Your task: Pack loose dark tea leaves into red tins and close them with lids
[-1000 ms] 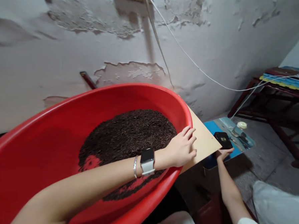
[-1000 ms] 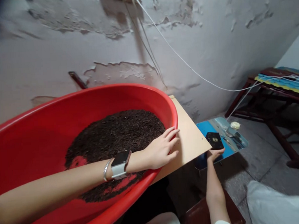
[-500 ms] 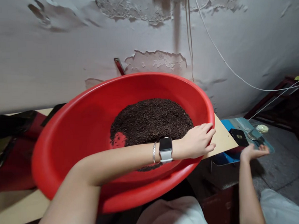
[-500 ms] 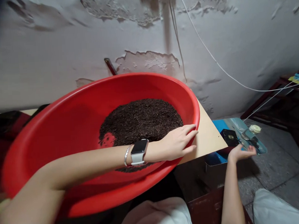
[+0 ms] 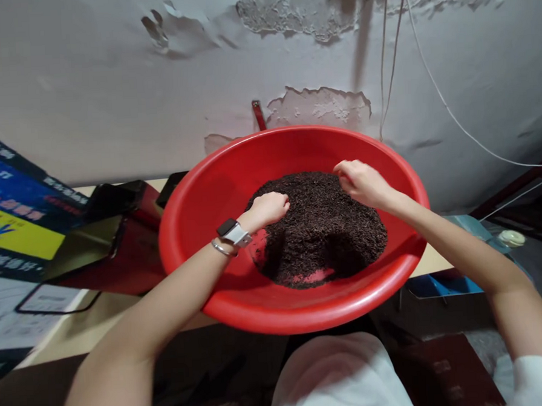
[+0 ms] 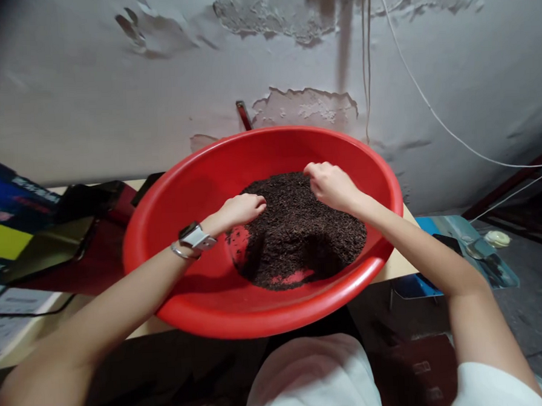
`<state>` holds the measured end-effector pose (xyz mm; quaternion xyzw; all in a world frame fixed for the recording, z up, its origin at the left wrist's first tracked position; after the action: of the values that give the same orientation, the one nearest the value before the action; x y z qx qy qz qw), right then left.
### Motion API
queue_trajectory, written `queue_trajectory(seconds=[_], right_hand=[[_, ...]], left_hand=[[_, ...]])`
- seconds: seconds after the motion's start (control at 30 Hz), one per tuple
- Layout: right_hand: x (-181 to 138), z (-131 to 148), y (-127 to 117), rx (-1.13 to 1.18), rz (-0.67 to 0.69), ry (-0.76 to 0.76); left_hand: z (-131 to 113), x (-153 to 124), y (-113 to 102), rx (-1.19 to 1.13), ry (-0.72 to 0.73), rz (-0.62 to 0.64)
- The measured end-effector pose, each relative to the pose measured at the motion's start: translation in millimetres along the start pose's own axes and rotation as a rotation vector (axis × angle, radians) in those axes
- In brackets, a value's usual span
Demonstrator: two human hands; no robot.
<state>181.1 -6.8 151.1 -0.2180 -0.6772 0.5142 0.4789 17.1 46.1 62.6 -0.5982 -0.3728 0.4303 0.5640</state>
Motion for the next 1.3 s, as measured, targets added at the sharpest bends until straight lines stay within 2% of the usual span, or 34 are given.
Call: queue_trajectory(seconds=[0.1,0.2,0.33,0.4,0.47,0.57,0.63,0.67,0.73,0.83,0.9,0.93,1.0,1.07,1.2,1.3], right_hand=[[26.8,25.2,59.6,-0.198,0.260,-0.148],[32.1,38.0,100.3,-0.340,0.366,-0.250],[23.2,39.0,123.4,-0.361,0.447,-0.265],[18.6,36.2,125.7,-0.335,0.483,-0.252],[16.2,32.8,125.7,-0.309,0.519,-0.234],[16.9,29.2,124.1,-0.289,0.549,-0.212],[19.3,27.8,122.0,-0.289,0.546,-0.203],[20.6,27.4,120.8,-0.286,0.542,-0.201],[23.3,26.2,118.0,-0.278,0.530,-0.194],[27.6,23.7,113.6,-0.262,0.500,-0.183],[29.8,21.2,112.9,-0.253,0.488,-0.174],[30.7,19.6,113.6,-0.249,0.489,-0.170],[31.9,16.5,116.3,-0.242,0.493,-0.168],[32.6,12.9,119.4,-0.235,0.498,-0.168],[32.5,3.1,124.4,-0.231,0.519,-0.133],[32.4,-1.5,126.4,-0.219,0.532,-0.113]], left_hand=[[-0.4,1.9,-3.1,-0.002,0.014,-0.042],[-7.4,0.7,-1.9,-0.007,0.042,-0.067],[-11.6,-2.2,-4.9,-0.017,0.037,-0.077],[-8.1,-7.1,-22.1,-0.040,0.015,-0.127],[4.0,-20.4,-58.9,-0.108,-0.030,-0.304],[42.8,-68.3,-126.5,-0.239,-0.140,-0.742],[78.8,-106.5,-148.1,-0.241,-0.270,-0.909],[97.0,-123.5,-150.2,-0.203,-0.338,-0.933],[137.6,-152.5,-136.5,-0.090,-0.531,-0.859],[195.7,-180.1,-74.5,0.033,-0.772,-0.434],[223.4,-201.9,-33.1,0.048,-0.898,-0.259],[229.7,-208.3,-17.8,0.049,-0.897,-0.232],[235.1,-216.3,7.1,0.005,-0.868,-0.221],[235.2,-221.3,19.4,-0.039,-0.841,-0.285],[234.0,-221.6,24.7,-0.124,-0.783,-0.431],[235.3,-211.8,25.5,-0.164,-0.721,-0.470]])
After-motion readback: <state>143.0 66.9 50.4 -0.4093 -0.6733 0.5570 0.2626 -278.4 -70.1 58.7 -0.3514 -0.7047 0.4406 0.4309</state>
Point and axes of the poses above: each hand's wrist, its own x-axis towards the middle knuckle, its own y-axis out of the palm, z = x × y, the point moved 9 cm from there along x, towards the middle knuckle, and after that the axes turned 6 degrees about -x, right-handed, at the moved point
